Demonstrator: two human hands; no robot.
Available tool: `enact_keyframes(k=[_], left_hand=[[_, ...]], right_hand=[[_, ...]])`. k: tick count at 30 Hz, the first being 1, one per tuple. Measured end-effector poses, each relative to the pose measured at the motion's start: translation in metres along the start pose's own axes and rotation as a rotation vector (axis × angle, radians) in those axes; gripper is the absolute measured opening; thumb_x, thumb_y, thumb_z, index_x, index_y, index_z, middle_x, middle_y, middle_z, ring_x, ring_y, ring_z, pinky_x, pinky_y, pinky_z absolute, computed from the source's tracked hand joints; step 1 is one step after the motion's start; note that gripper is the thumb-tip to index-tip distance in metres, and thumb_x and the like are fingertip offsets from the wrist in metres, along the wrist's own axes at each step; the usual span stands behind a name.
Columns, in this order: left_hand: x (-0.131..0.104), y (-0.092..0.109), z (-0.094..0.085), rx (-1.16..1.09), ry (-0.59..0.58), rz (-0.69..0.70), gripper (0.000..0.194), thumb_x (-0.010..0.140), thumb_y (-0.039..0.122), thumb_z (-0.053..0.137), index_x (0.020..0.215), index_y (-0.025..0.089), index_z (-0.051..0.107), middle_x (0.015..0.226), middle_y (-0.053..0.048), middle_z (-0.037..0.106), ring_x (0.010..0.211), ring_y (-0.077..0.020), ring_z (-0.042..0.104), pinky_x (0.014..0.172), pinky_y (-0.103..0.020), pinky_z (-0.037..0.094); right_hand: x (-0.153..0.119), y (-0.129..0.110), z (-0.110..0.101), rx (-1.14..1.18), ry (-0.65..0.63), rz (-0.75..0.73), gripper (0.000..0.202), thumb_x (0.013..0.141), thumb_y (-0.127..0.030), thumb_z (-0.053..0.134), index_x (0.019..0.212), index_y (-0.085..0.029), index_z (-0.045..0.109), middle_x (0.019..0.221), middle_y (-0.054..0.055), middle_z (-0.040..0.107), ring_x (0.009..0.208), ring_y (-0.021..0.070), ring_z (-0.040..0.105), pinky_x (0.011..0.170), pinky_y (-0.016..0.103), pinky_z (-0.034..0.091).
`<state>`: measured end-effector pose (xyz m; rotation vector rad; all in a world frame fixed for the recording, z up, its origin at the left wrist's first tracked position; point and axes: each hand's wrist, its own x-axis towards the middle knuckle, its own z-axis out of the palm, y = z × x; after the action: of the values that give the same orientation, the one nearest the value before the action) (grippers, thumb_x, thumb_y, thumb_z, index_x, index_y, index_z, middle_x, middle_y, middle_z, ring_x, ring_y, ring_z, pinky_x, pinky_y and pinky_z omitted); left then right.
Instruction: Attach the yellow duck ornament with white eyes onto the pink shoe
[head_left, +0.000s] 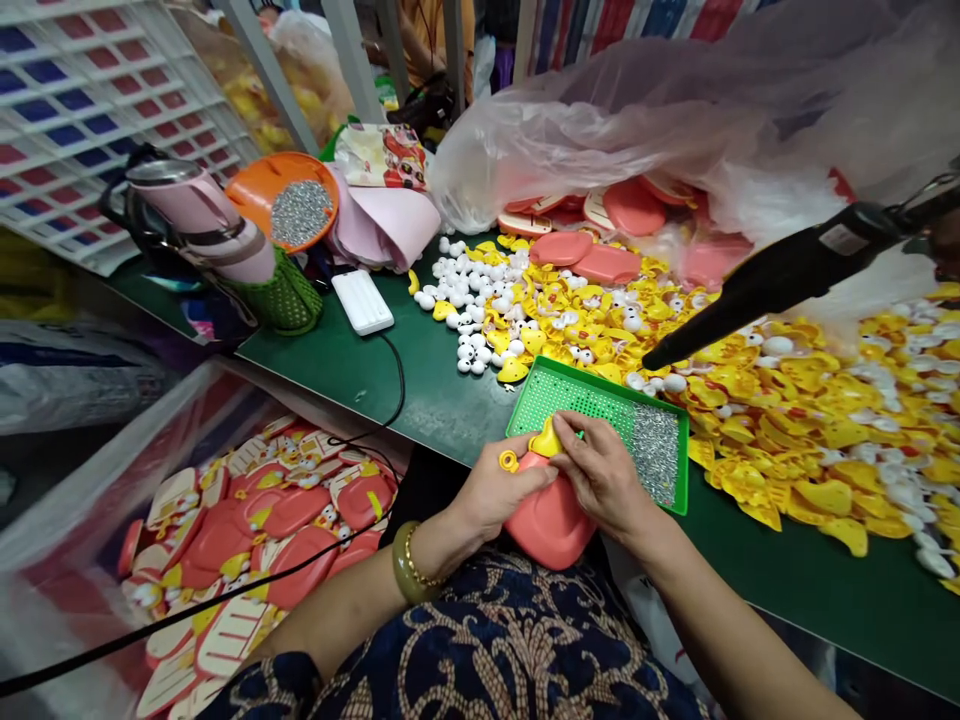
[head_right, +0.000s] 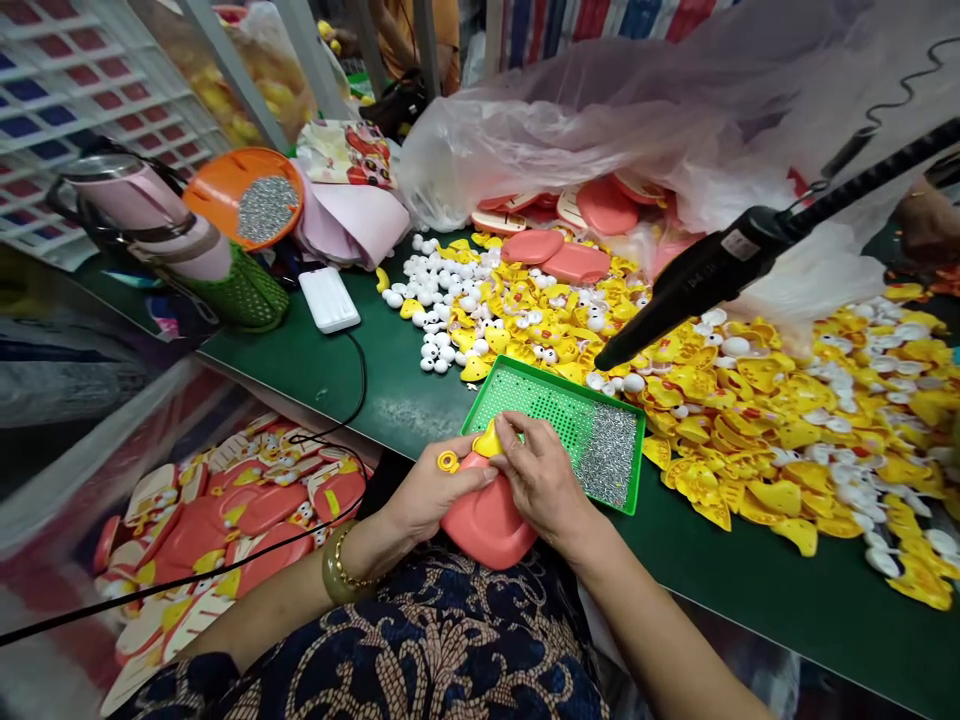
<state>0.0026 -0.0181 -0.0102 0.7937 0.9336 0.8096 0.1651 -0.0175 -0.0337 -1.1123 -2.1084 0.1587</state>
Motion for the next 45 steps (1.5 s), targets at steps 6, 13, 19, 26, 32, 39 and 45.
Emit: enact_keyframes(k=[6, 13, 19, 26, 32, 39, 45], left_hand=[[-0.003, 0.005, -0.001, 0.117, -0.034, 0.088, 0.025, 0.068, 0.022, 0.066, 0.091, 0.012, 0.068, 0.077, -0.003, 0.060, 0.073, -0.0158, 0.051, 0.068, -0.028, 0.038], [-0.010, 0.013, -0.003, 0.334, -0.109, 0.230, 0.022, 0.081, 0.028, 0.058, 0.094, 0.014, 0.069, 0.076, -0.004, 0.062, 0.072, -0.0170, 0.051, 0.066, -0.028, 0.040], [-0.012, 0.029, -0.001, 0.480, -0.117, 0.283, 0.022, 0.083, 0.029, 0.054, 0.081, 0.013, 0.069, 0.068, -0.004, 0.061, 0.065, -0.0157, 0.051, 0.060, -0.028, 0.040], [0.016, 0.036, -0.003, 0.628, -0.142, 0.315, 0.026, 0.084, 0.030, 0.053, 0.083, 0.012, 0.072, 0.073, -0.005, 0.068, 0.068, -0.0162, 0.056, 0.063, -0.027, 0.045], [0.031, 0.043, -0.003, 0.507, -0.229, 0.168, 0.031, 0.082, 0.036, 0.060, 0.101, 0.016, 0.073, 0.088, -0.009, 0.074, 0.076, -0.0177, 0.064, 0.070, -0.027, 0.050], [0.035, 0.056, 0.004, 0.617, -0.398, 0.079, 0.034, 0.079, 0.034, 0.066, 0.109, 0.018, 0.071, 0.100, -0.010, 0.074, 0.088, -0.0215, 0.067, 0.078, -0.030, 0.053], [0.019, 0.058, 0.025, 0.765, -0.347, 0.323, 0.025, 0.083, 0.027, 0.060, 0.100, 0.017, 0.074, 0.084, -0.006, 0.074, 0.076, -0.0180, 0.067, 0.070, -0.026, 0.053]], right_hand=[[0.000, -0.008, 0.005, 0.120, 0.087, 0.127, 0.048, 0.088, -0.021, 0.054, 0.133, -0.037, 0.049, 0.113, 0.011, 0.059, 0.097, 0.0241, 0.060, 0.078, 0.045, 0.054], [0.001, -0.013, -0.002, 0.784, 0.052, 0.632, 0.046, 0.073, -0.034, 0.073, 0.117, -0.029, 0.061, 0.098, 0.006, 0.068, 0.089, 0.0203, 0.065, 0.078, 0.038, 0.056], [0.013, -0.019, -0.015, 0.859, 0.045, 0.699, 0.018, 0.066, -0.033, 0.077, 0.077, -0.022, 0.070, 0.076, 0.002, 0.061, 0.073, 0.0154, 0.058, 0.067, 0.031, 0.051], [0.021, -0.005, 0.001, 0.895, 0.127, 0.813, 0.021, 0.061, -0.035, 0.077, 0.069, -0.019, 0.068, 0.069, 0.000, 0.059, 0.066, 0.0129, 0.052, 0.062, 0.028, 0.044], [0.016, 0.008, -0.023, 1.041, 0.012, 0.788, 0.020, 0.069, -0.035, 0.072, 0.083, -0.021, 0.073, 0.084, 0.003, 0.067, 0.077, 0.0142, 0.059, 0.074, 0.032, 0.046], [0.003, 0.015, -0.035, 0.936, 0.137, 0.692, 0.019, 0.064, -0.033, 0.079, 0.080, -0.023, 0.075, 0.082, 0.002, 0.066, 0.079, 0.0143, 0.060, 0.074, 0.032, 0.048], [-0.003, 0.005, -0.045, 0.904, 0.241, 0.608, 0.016, 0.067, -0.035, 0.078, 0.077, -0.024, 0.074, 0.077, 0.001, 0.065, 0.074, 0.0132, 0.060, 0.068, 0.030, 0.049]])
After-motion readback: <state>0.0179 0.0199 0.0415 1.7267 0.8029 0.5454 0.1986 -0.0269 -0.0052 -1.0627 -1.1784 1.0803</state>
